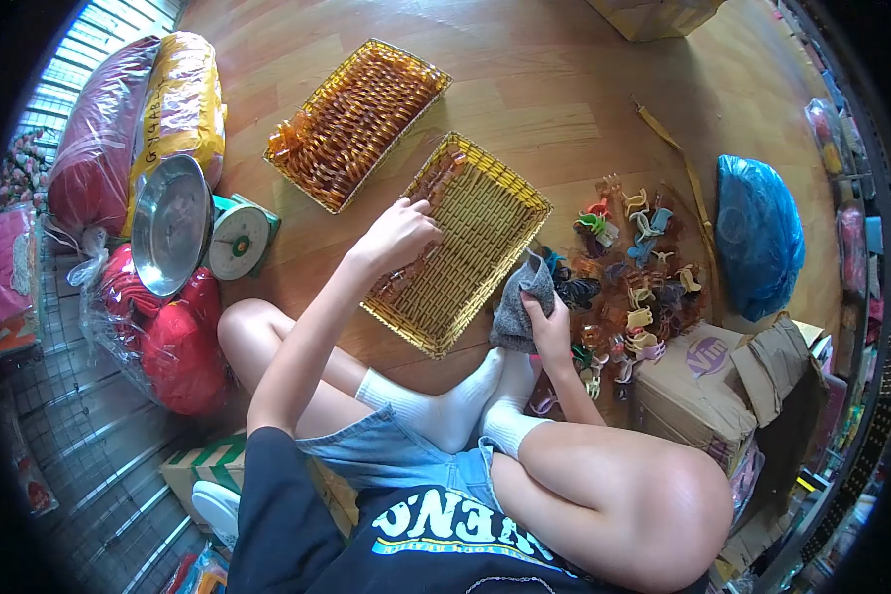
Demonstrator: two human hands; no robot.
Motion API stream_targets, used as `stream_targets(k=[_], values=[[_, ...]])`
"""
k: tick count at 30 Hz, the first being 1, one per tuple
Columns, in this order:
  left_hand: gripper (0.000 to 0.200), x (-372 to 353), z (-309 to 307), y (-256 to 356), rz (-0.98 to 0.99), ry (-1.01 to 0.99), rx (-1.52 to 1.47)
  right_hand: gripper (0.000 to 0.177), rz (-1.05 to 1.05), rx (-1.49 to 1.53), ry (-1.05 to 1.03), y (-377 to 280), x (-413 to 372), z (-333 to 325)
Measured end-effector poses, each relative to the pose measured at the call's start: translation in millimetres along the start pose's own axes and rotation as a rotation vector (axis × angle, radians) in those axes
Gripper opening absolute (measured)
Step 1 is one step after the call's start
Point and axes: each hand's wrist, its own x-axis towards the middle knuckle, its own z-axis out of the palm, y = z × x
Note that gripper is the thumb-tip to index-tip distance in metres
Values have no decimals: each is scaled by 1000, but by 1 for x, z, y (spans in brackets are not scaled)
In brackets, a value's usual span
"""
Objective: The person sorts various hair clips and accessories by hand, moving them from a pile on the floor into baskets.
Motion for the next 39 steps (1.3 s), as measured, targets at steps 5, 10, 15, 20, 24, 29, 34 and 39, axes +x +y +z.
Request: stream_targets(k=[5,10,15,20,24,29,34,39], values=[[30,-8,-6,1,41,54,-17,31,3,5,61,-3,-2,-5],[27,-10,-14,17,-15,304,-223,32,72,38,182,-12,3,-18],[16,-28,-62,117,114,618,-1050,35,92,92,251,-13,6,-27],[21,-52,-83,253,793,693,-1723,51,35,161,470,-16,12,-63],[25,-49,-122,274,1225,774,-1834,55,-12,592,503,-3,15,-152],[37,-34,-123,291,1261,870,-1933,52,86,-138,452,-13,5,-188],[67,-30,-118,317,1283,1033,-2068,46,121,-878,345,-34,-7,-184],[101,-25,-118,338,1307,1237,-2178,40,27,-777,182,-25,-13,-141]])
